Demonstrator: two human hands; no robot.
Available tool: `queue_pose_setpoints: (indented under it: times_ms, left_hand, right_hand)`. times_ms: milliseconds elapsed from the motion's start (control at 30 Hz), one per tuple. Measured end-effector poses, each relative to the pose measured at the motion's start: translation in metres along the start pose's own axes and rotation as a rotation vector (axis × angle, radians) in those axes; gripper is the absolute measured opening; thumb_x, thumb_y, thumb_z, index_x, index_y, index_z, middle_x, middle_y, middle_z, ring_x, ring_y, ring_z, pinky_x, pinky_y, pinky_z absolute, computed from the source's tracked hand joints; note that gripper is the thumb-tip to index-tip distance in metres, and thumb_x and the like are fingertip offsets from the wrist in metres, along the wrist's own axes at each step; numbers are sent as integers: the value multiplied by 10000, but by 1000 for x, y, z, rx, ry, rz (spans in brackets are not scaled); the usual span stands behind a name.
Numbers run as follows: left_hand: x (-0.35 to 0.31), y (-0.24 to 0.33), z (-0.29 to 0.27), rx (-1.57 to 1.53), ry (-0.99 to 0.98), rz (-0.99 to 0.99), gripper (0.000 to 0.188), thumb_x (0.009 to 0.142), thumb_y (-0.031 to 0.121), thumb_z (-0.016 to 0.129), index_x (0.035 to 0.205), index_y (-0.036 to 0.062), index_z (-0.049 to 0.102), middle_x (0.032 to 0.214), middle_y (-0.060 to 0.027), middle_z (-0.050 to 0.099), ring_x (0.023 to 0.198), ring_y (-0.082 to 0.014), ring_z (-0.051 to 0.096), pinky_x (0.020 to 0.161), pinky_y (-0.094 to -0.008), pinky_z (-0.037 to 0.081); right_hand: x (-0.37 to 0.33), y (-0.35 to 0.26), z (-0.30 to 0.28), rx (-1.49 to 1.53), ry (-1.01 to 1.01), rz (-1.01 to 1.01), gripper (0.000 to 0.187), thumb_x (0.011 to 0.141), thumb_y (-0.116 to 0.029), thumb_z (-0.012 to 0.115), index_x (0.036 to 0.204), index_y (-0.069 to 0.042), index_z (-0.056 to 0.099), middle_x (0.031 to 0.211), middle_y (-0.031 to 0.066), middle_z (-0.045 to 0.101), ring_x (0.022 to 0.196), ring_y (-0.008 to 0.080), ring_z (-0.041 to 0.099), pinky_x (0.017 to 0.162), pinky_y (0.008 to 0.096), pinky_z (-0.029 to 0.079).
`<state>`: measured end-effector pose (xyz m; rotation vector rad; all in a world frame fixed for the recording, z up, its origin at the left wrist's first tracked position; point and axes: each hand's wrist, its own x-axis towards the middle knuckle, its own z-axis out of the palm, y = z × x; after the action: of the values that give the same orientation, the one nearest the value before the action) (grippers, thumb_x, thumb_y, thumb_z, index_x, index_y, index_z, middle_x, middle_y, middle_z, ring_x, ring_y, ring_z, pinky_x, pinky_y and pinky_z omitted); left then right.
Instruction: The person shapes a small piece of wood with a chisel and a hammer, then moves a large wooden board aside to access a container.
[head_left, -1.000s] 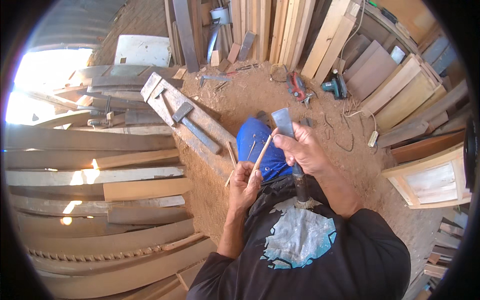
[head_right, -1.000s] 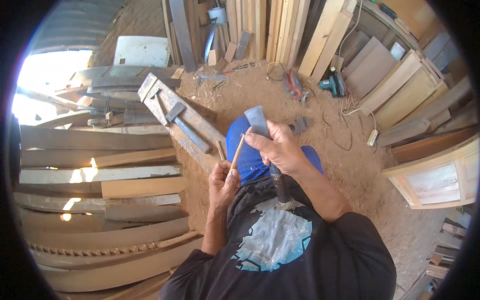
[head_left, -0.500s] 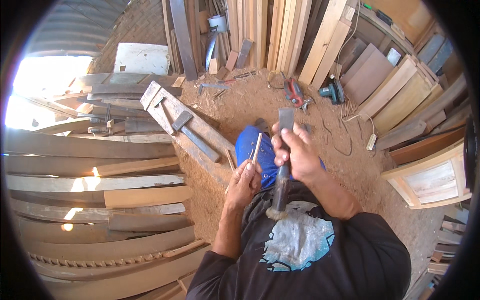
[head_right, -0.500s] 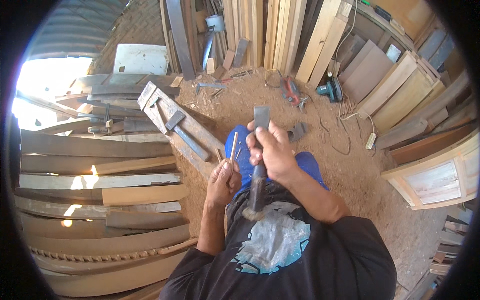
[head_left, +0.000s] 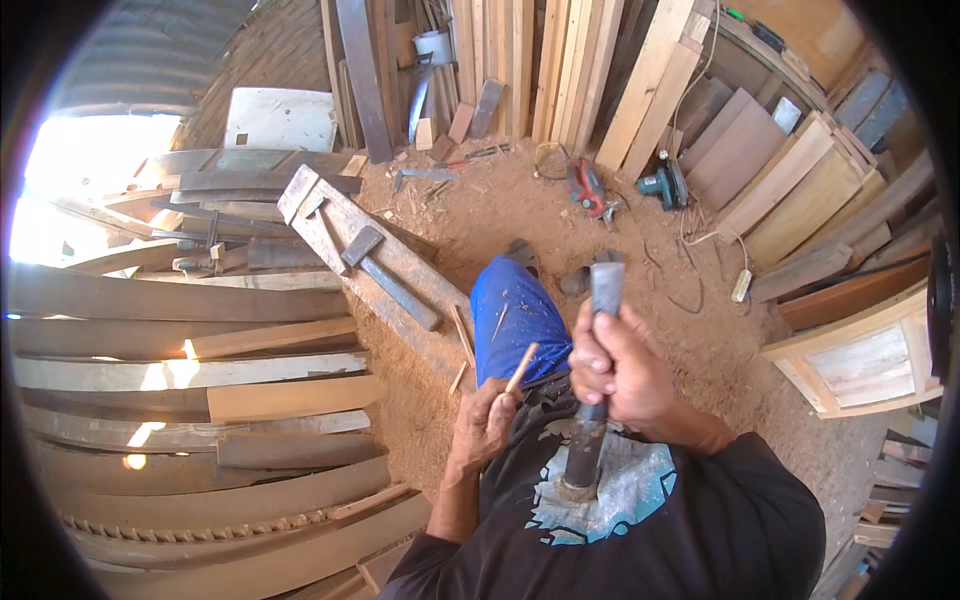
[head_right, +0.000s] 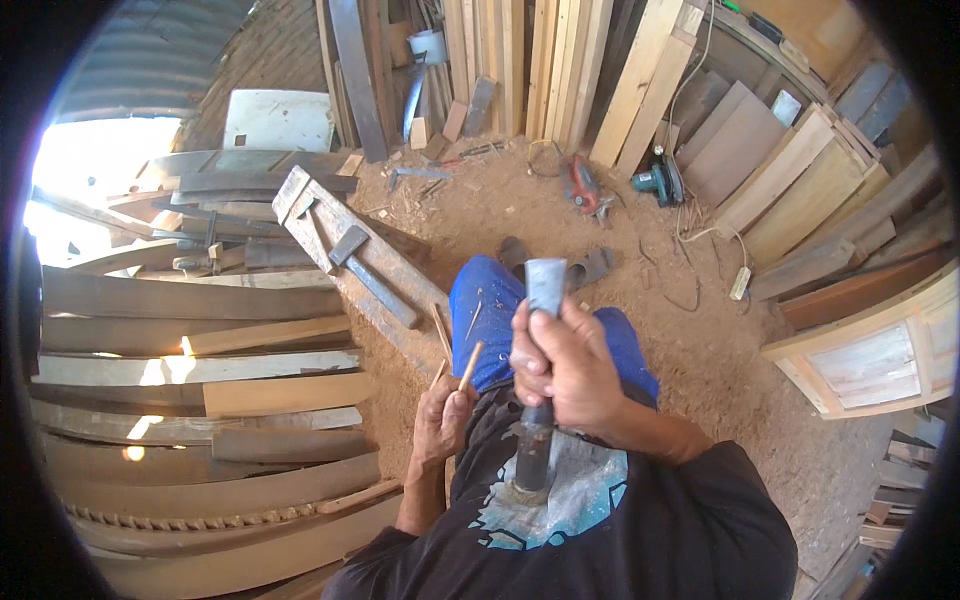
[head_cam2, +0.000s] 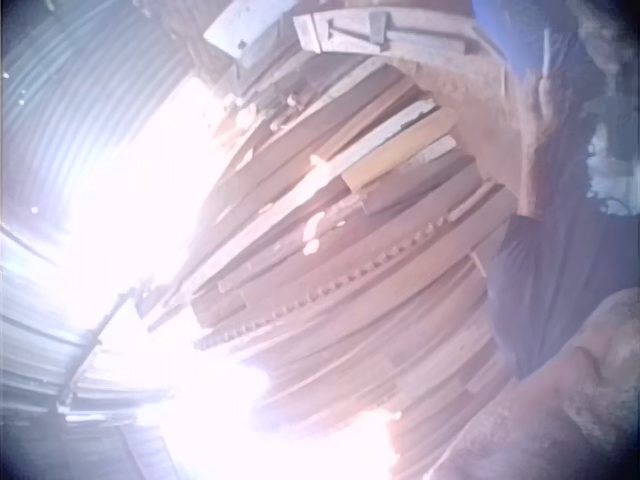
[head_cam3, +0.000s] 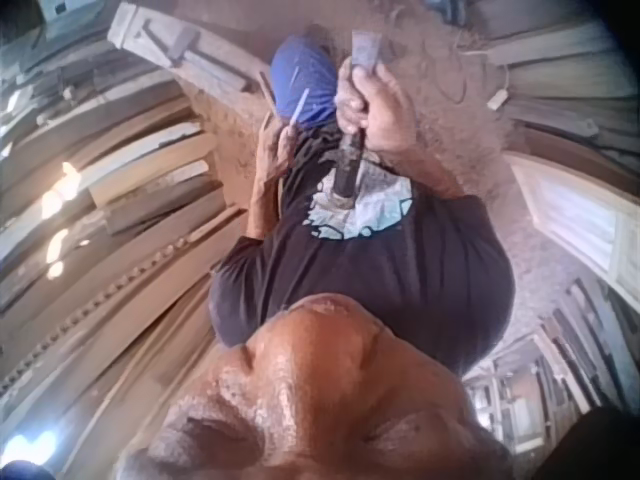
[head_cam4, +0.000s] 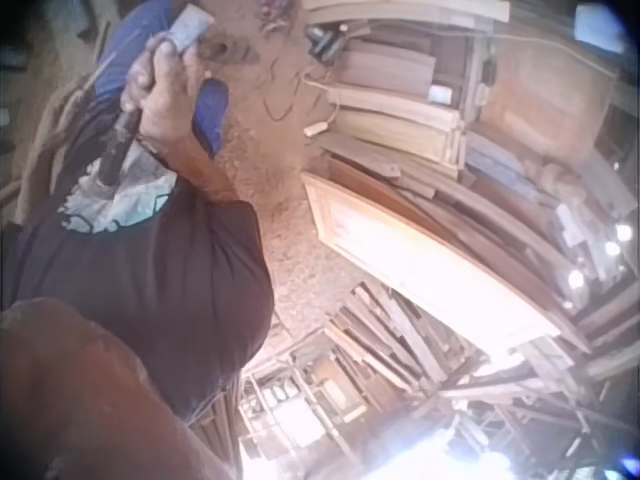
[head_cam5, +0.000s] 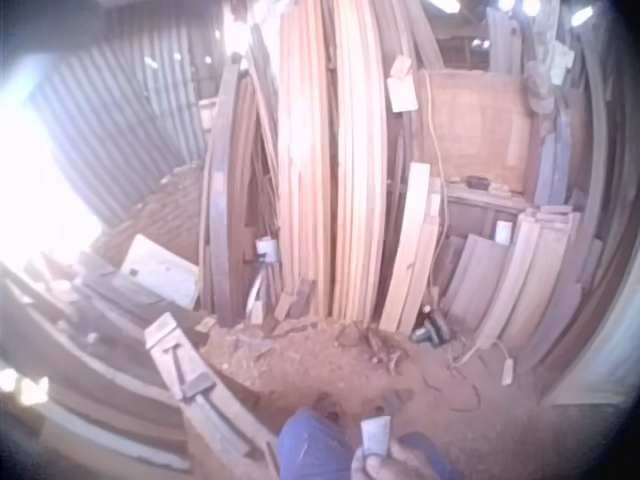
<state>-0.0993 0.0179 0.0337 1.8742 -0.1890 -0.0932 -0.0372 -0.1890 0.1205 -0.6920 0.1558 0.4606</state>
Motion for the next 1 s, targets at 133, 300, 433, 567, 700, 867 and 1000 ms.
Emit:
queue_pose_setpoints:
  times_ms: [133, 300, 433, 567, 700, 867, 1000]
  left_hand:
    - [5, -39, 16, -801, 185, -256, 316, 1009, 309, 447, 849, 55, 546, 599, 29, 452, 514, -73, 412, 475, -238, 342]
    - [52, 0, 14, -845, 223, -354, 295, 1029, 282, 419, 827, 96, 527, 655, 48, 489, 564, -34, 436, 508, -204, 381]
    - [49, 3, 15, -747, 170, -290, 297, 1036, 287, 397, 848, 102, 533, 669, 51, 485, 590, -30, 436, 528, -200, 375]
    - [24, -5, 20, -578, 21, -125, 314, 1029, 300, 401, 839, 82, 525, 643, 50, 422, 567, -51, 366, 510, -228, 291]
    - [-37, -46, 7, -598, -80, -238, 276, 1008, 283, 452, 871, 56, 530, 650, 24, 443, 573, -68, 395, 524, -228, 323]
    - [9, -22, 23, -818, 97, -223, 198, 992, 226, 500, 938, 45, 559, 687, 13, 502, 565, -72, 437, 527, -216, 377]
    - [39, -13, 27, -587, 70, -181, 165, 975, 196, 533, 978, 32, 553, 723, -3, 525, 586, -59, 454, 516, -197, 358]
  right_hand:
    - [14, 11, -11, 45, 10, 76, 171, 997, -243, 461, 1024, -74, 472, 685, -14, 438, 467, 42, 349, 444, 228, 374]
    - [32, 44, 8, -9, -171, 288, 157, 1000, -248, 456, 1006, -94, 487, 680, -23, 449, 448, 41, 349, 425, 227, 372]
    - [19, 42, 10, -9, -166, 279, 160, 1002, -254, 449, 991, -97, 477, 684, -34, 425, 454, 35, 339, 437, 224, 363]
    - [8, 24, -4, -18, -69, 142, 167, 992, -262, 464, 989, -95, 474, 638, -37, 397, 432, 34, 330, 402, 227, 353]
    - [-18, -17, -17, -1, -40, -157, 219, 981, -283, 479, 991, -64, 476, 618, -21, 413, 440, 46, 336, 406, 223, 366]
    - [35, -13, -42, -623, -4, -158, 180, 928, -218, 604, 1002, -64, 548, 638, -52, 478, 451, 25, 403, 405, 210, 368]
    - [57, 6, -38, -730, -57, -309, 154, 893, -191, 673, 929, -55, 610, 712, -74, 517, 557, -3, 420, 482, 190, 355]
